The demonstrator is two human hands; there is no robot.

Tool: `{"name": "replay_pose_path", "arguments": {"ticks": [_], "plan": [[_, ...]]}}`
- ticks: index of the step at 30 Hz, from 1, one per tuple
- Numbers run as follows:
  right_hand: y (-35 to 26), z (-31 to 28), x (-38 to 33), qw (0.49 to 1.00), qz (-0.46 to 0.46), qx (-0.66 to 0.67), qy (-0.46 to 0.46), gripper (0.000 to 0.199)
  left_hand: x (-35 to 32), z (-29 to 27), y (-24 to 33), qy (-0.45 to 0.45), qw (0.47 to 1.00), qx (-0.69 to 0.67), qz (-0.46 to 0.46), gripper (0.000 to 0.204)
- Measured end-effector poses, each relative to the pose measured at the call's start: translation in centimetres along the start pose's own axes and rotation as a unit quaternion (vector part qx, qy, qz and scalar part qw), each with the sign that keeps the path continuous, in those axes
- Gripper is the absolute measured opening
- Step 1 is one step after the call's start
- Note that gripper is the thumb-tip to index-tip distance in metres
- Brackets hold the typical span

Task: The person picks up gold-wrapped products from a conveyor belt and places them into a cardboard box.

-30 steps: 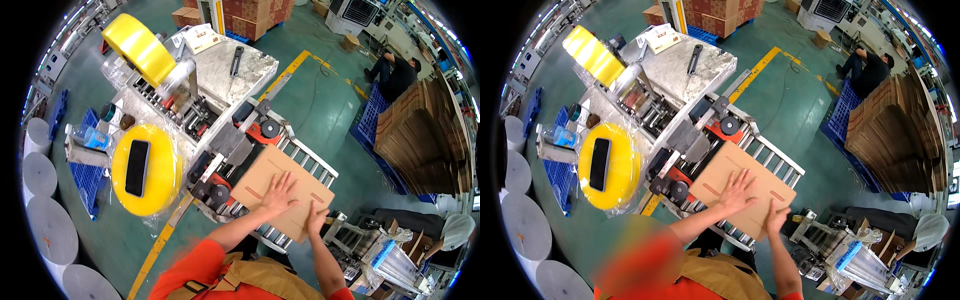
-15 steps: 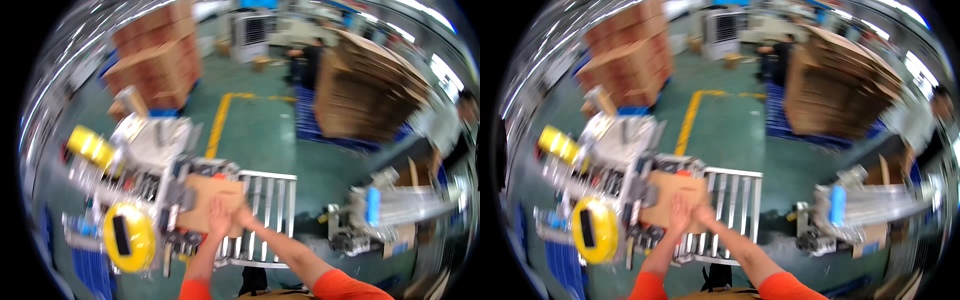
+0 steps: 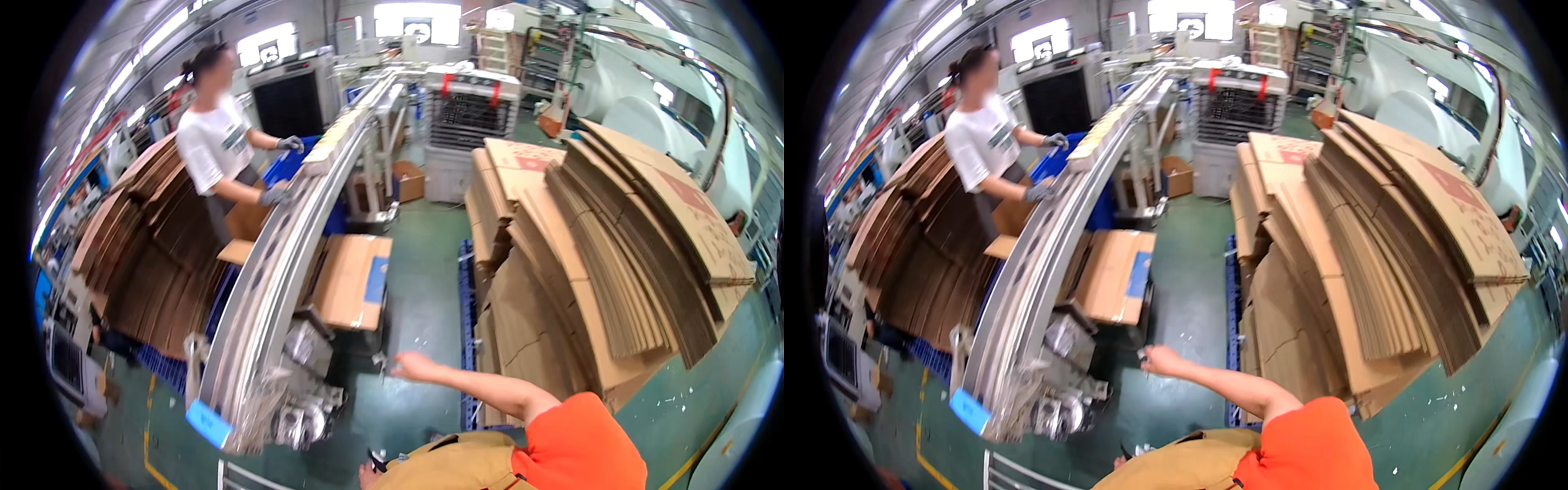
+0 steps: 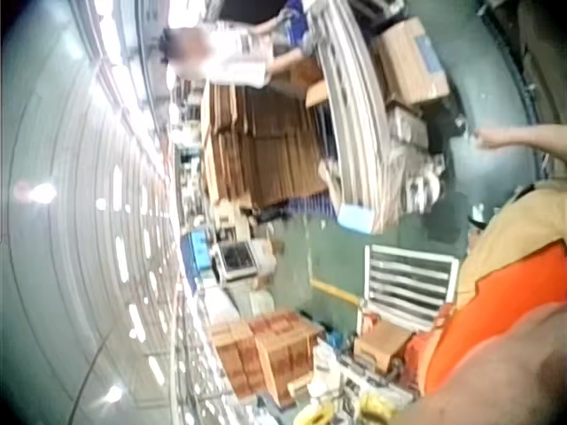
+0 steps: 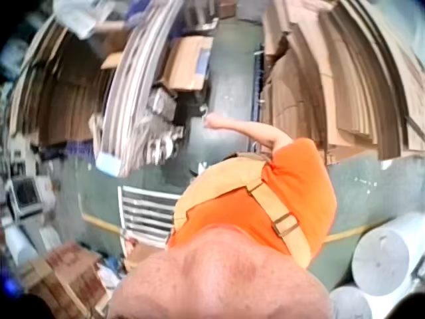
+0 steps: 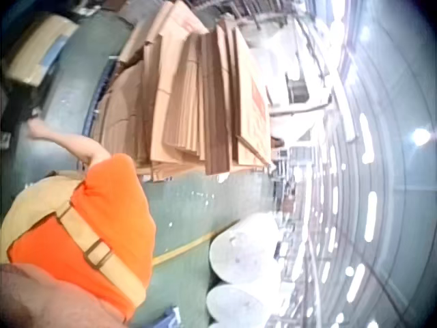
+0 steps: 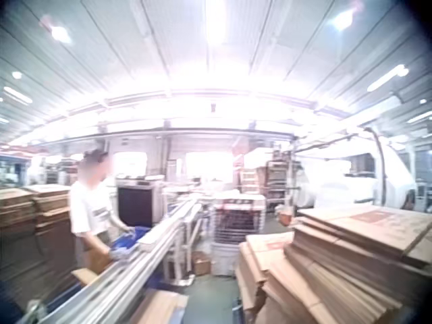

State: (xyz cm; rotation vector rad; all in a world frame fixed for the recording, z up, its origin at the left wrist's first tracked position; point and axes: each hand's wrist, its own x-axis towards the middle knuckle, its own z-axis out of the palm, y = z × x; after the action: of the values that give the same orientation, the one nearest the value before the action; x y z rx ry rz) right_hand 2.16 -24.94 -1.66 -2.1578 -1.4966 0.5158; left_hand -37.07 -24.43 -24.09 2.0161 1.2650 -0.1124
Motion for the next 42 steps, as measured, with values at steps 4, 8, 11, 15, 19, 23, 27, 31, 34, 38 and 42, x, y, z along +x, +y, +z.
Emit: {"name": "replay_pose_path", "arguments": {"ticks": [4, 8, 11, 15, 19, 23, 27, 31, 34, 38, 42], "plan": [[10.2, -16.0, 6.1, 0.943, 0.129, -0.041, 0.304, 0.040, 10.1, -4.5, 13.4, 0.000, 0.994, 0.035, 0.104, 0.059], [20.9, -25.3, 13.5, 0.887, 0.241, -0.080, 0.387, 0.046, 17.6, -7.4, 22.4, 0.003, 0.990, 0.023, 0.136, 0.055], [27.4, -31.9, 19.3, 0.839, 0.357, -0.159, 0.378, 0.053, 24.3, -5.8, 24.3, -0.017, 0.990, 0.009, 0.138, 0.053], [33.8, -40.0, 27.9, 0.798, 0.451, -0.207, 0.343, 0.055, 36.1, -2.1, 25.6, 0.026, 0.971, 0.031, 0.235, 0.046], [46.8, -47.2, 29.1, 0.734, 0.498, -0.335, 0.318, 0.084, 43.7, -5.2, 40.2, 0.098, 0.935, 0.106, 0.323, 0.037], [51.0, -49.4, 26.0, 0.664, 0.624, -0.365, 0.192, 0.109, 49.5, -14.0, 51.7, 0.008, 0.963, 0.048, 0.265, 0.054], [55.2, -52.2, 24.3, 0.805, 0.444, -0.390, 0.061, 0.017, 54.6, -16.5, 57.6, 0.028, 0.960, 0.034, 0.278, 0.055], [47.3, -58.8, 28.9, 0.830, 0.348, -0.436, 0.002, 0.017, 56.5, -18.6, 66.1, -0.012, 0.950, -0.005, 0.312, 0.055], [40.1, -65.9, 34.8, 0.862, 0.227, -0.448, -0.060, 0.018, 57.8, -21.0, 72.6, 0.038, 0.913, -0.019, 0.406, 0.057], [29.3, -68.2, 40.6, 0.825, 0.002, -0.467, -0.319, 0.013, 57.3, -28.2, 85.5, 0.209, 0.829, 0.015, 0.519, 0.064], [28.8, -68.2, 45.3, 0.814, -0.349, -0.379, -0.268, 0.006, 57.5, -30.4, 88.8, 0.150, 0.816, 0.133, 0.543, 0.066]]}}
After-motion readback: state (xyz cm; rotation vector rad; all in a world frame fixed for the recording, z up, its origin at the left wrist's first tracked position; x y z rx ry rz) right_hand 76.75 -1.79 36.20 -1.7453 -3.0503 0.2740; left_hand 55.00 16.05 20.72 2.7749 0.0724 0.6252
